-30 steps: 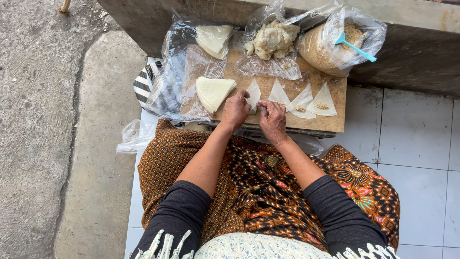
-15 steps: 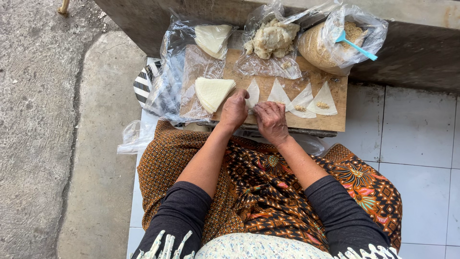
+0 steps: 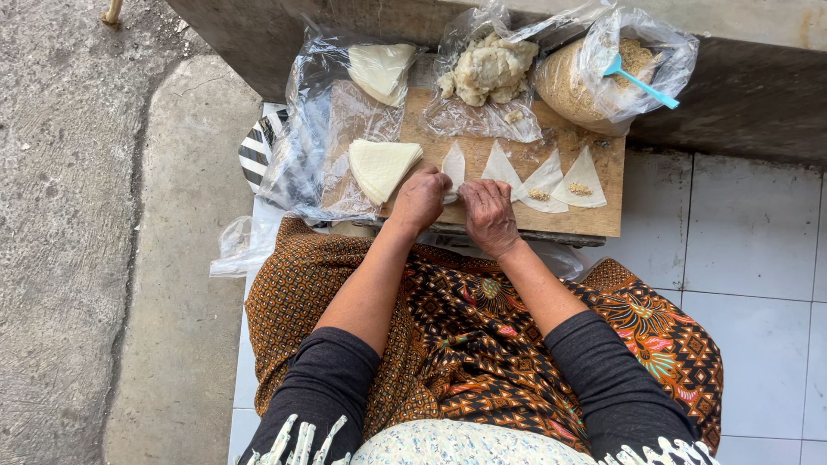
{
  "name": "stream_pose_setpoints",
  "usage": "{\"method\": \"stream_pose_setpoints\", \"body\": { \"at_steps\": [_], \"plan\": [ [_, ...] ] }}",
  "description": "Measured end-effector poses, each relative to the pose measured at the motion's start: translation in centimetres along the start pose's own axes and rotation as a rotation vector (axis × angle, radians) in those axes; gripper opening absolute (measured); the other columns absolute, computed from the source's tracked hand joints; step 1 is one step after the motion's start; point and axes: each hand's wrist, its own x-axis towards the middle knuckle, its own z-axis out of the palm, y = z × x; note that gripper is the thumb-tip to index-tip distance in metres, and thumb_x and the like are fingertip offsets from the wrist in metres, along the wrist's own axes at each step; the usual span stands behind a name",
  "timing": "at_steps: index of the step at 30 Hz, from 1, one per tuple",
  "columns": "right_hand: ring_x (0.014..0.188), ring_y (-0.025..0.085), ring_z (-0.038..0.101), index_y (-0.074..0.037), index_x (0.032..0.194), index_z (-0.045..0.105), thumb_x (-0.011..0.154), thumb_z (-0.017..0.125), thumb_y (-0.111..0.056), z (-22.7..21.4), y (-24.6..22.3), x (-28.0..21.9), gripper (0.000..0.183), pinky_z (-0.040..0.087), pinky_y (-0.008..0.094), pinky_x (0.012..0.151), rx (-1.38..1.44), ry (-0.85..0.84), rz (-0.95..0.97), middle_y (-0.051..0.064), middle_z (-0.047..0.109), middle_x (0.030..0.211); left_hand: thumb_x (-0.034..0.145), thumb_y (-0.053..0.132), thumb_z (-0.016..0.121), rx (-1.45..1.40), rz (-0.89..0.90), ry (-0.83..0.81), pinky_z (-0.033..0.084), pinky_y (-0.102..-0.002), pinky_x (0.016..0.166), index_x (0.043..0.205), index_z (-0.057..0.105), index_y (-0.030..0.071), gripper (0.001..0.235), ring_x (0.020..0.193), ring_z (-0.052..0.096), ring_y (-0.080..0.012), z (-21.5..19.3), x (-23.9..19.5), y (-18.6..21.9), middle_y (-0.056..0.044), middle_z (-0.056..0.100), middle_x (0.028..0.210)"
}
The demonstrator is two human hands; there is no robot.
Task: The person places spoonfuls of filling from a plastic bag onto triangular wrappers using a spoon. They fold and roll the wrappers by hand to encase the filling and place the completed pieces aside on a wooden board.
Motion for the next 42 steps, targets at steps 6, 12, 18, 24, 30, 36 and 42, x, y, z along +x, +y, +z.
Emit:
{"method": "stream_pose_setpoints", "body": {
  "at_steps": [6, 12, 18, 24, 30, 36, 42],
  "plan": [
    [0.102, 0.028, 0.059, -0.005, 0.102, 0.066, 0.092, 0.069, -0.008, 0.8, -0.1, 1.3, 0.01, 0.038, 0.044, 0.088, -0.041, 0.025, 0.146, 0.009, 0.067, 0.098, 0.079, 0.0, 0.067, -0.023, 0.036, -0.111, 0.053, -0.042, 0.095, 0.098, 0.078, 0.001, 0.022, 0.104, 0.068, -0.0342, -0.3, 1.0, -0.7, -0.021, 0.071, 0.096],
    [0.099, 0.027, 0.057, -0.008, 0.102, 0.068, 0.091, 0.07, -0.009, 0.8, 0.0, 1.9, 0.011, 0.037, 0.044, 0.09, -0.065, 0.036, 0.169, 0.007, 0.067, 0.1, 0.087, 0.008, 0.067, -0.042, 0.036, -0.008, 0.056, -0.044, 0.086, 0.091, 0.077, 0.001, 0.012, 0.091, 0.071, -0.037, 0.3, 1.4, -0.4, -0.021, 0.072, 0.097],
    [0.107, 0.021, 0.059, -0.013, 0.105, 0.07, 0.092, 0.069, -0.006, 0.4, 0.4, 1.7, 0.015, 0.037, 0.042, 0.097, -0.089, -0.021, 0.032, 0.001, 0.067, 0.104, 0.092, 0.005, 0.064, -0.061, 0.011, 0.032, 0.054, -0.048, 0.08, 0.093, 0.071, 0.001, 0.008, 0.088, 0.068, -0.0403, 0.0, 1.2, -0.2, -0.022, 0.07, 0.093],
    [0.106, 0.025, 0.057, -0.008, 0.105, 0.074, 0.089, 0.072, -0.016, 0.2, 0.7, 1.0, 0.018, 0.035, 0.043, 0.092, -0.083, -0.022, 0.023, 0.007, 0.067, 0.103, 0.071, 0.015, 0.074, 0.025, 0.134, 0.04, 0.054, -0.046, 0.08, 0.087, 0.071, -0.001, 0.023, 0.09, 0.066, -0.0387, -0.9, 0.3, 0.0, -0.021, 0.066, 0.092],
    [0.098, 0.024, 0.054, -0.013, 0.088, 0.075, 0.097, 0.077, -0.026, 2.9, 2.1, 1.7, 0.016, 0.033, 0.042, 0.088, -0.022, -0.198, 0.355, 0.005, 0.069, 0.092, 0.09, 0.005, 0.071, 0.003, -0.019, 0.002, 0.054, -0.045, 0.09, 0.092, 0.074, 0.002, 0.005, 0.094, 0.069, -0.0363, -0.3, 1.7, -0.4, -0.018, 0.07, 0.098],
    [0.096, 0.022, 0.056, -0.012, 0.086, 0.076, 0.08, 0.078, -0.015, 4.5, 2.9, 1.7, 0.007, 0.032, 0.042, 0.087, 0.081, -0.117, 0.53, 0.002, 0.072, 0.091, 0.078, 0.001, 0.072, -0.131, -0.146, 0.051, 0.054, -0.046, 0.082, 0.091, 0.072, -0.001, 0.014, 0.09, 0.068, -0.0369, -0.4, 2.2, 0.1, -0.02, 0.071, 0.097],
    [0.111, 0.02, 0.059, -0.011, 0.098, 0.078, 0.086, 0.07, -0.007, 2.4, 1.1, 0.9, 0.014, 0.036, 0.04, 0.097, -0.281, -0.065, 0.029, 0.002, 0.072, 0.101, 0.08, 0.0, 0.07, 0.126, 0.129, 0.112, 0.058, -0.044, 0.079, 0.085, 0.072, 0.0, 0.006, 0.095, 0.069, -0.0362, 0.0, 0.9, 0.3, -0.02, 0.068, 0.095]
  ]
}}
